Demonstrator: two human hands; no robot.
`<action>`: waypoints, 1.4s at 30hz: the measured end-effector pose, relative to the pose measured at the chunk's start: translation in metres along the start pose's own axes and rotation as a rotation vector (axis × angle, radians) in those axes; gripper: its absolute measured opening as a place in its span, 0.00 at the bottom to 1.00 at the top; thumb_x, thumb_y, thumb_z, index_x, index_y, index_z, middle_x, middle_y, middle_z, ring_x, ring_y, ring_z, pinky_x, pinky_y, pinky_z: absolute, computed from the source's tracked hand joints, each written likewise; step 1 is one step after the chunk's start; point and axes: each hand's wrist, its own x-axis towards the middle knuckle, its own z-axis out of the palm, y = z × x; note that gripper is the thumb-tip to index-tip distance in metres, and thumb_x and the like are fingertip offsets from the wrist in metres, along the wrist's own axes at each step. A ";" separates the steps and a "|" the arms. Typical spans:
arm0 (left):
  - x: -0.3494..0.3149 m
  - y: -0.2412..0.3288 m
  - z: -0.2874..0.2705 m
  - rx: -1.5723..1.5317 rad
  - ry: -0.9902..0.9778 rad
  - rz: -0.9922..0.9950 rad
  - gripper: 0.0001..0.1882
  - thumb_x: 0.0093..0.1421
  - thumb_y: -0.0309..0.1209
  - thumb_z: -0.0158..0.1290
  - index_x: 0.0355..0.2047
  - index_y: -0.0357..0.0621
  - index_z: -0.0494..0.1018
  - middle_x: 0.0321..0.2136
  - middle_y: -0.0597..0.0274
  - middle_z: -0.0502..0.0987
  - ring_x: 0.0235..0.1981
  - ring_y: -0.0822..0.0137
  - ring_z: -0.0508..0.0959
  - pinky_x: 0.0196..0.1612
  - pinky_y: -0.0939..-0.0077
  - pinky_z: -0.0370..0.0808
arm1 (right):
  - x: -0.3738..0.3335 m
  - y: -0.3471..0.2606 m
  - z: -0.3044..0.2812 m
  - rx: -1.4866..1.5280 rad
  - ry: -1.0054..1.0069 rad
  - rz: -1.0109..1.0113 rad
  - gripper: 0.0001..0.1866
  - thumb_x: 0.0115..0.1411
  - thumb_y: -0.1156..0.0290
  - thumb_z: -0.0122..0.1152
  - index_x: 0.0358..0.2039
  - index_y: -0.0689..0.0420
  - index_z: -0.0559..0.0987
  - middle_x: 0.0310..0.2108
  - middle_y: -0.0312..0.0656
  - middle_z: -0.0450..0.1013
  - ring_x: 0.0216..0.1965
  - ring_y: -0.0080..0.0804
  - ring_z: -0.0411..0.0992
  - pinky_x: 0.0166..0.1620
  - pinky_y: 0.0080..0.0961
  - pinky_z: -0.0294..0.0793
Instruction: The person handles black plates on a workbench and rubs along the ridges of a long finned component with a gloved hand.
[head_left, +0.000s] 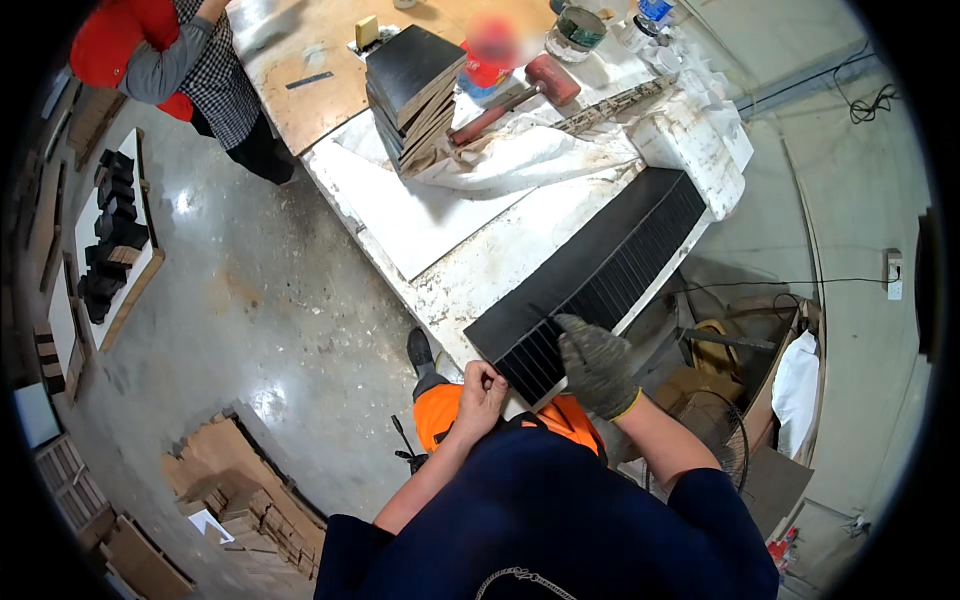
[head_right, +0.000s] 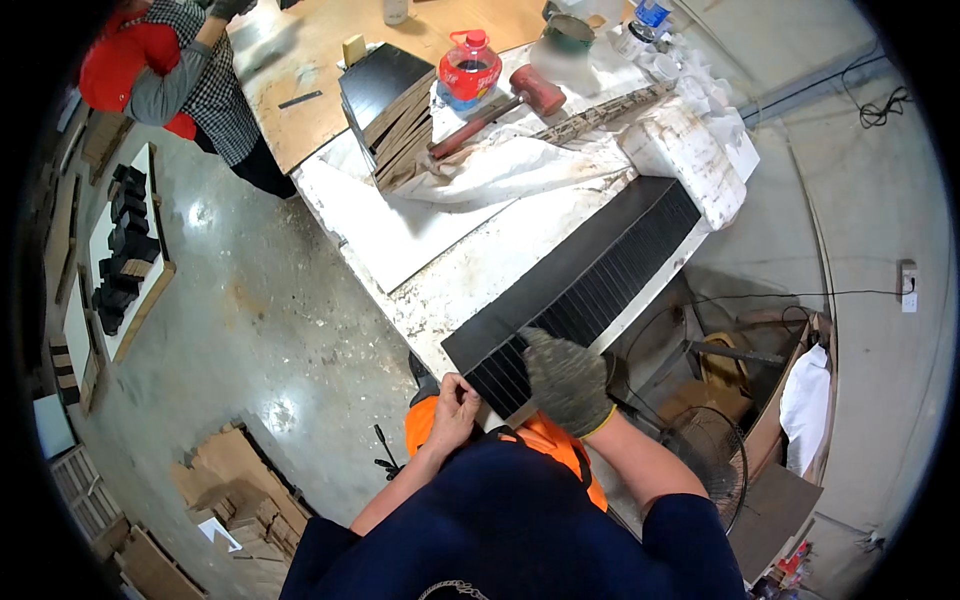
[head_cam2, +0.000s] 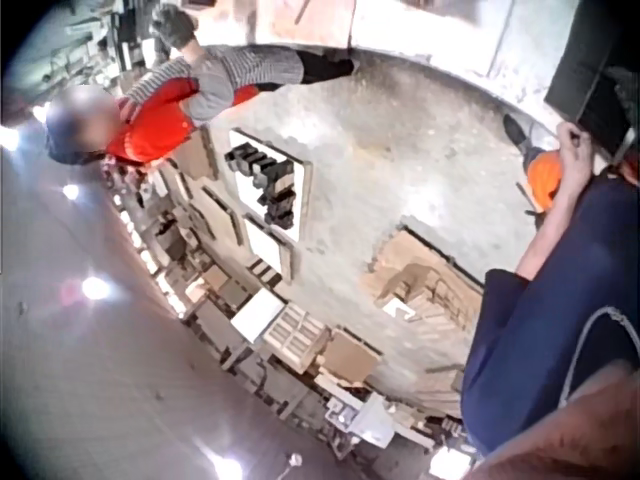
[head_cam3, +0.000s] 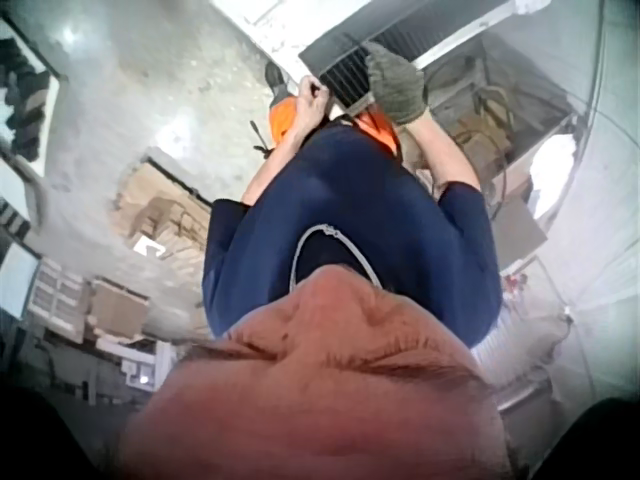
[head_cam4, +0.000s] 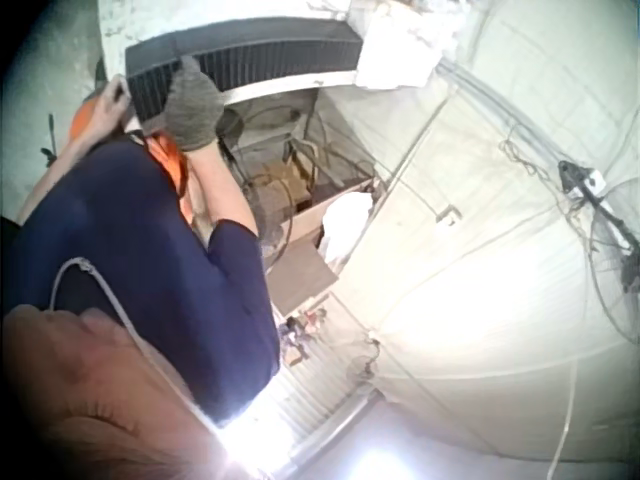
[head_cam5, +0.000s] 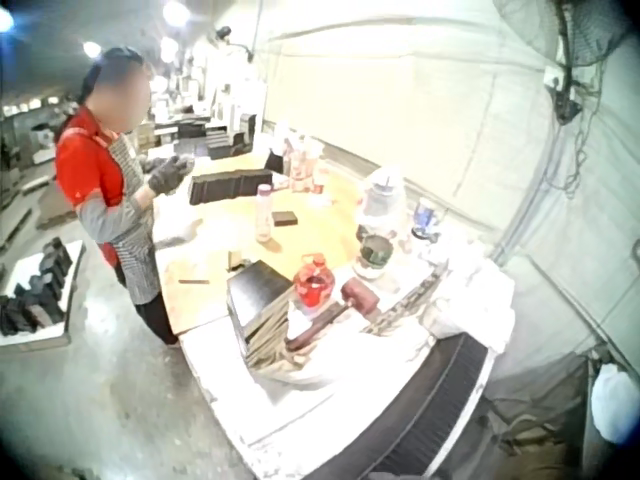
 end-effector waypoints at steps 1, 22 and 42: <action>0.000 -0.002 0.001 0.024 0.000 0.028 0.15 0.63 0.40 0.51 0.32 0.42 0.62 0.26 0.67 0.58 0.25 0.75 0.57 0.29 0.80 0.61 | -0.003 0.013 -0.001 -0.003 0.009 0.002 0.13 0.55 0.74 0.57 0.42 0.61 0.77 0.31 0.46 0.75 0.29 0.39 0.76 0.31 0.32 0.76; -0.001 0.001 -0.001 -0.035 -0.036 0.036 0.15 0.65 0.41 0.49 0.35 0.45 0.59 0.25 0.72 0.62 0.26 0.79 0.60 0.31 0.85 0.61 | 0.043 0.130 0.033 -0.277 -0.226 -0.136 0.16 0.46 0.54 0.62 0.31 0.51 0.76 0.35 0.40 0.70 0.43 0.43 0.66 0.51 0.43 0.62; -0.004 0.000 -0.006 -0.034 -0.112 -0.059 0.18 0.65 0.41 0.48 0.46 0.41 0.61 0.40 0.61 0.68 0.43 0.71 0.68 0.48 0.74 0.65 | 0.005 0.070 0.073 0.075 -0.016 -0.320 0.15 0.49 0.54 0.59 0.25 0.54 0.77 0.34 0.42 0.73 0.39 0.39 0.69 0.42 0.35 0.69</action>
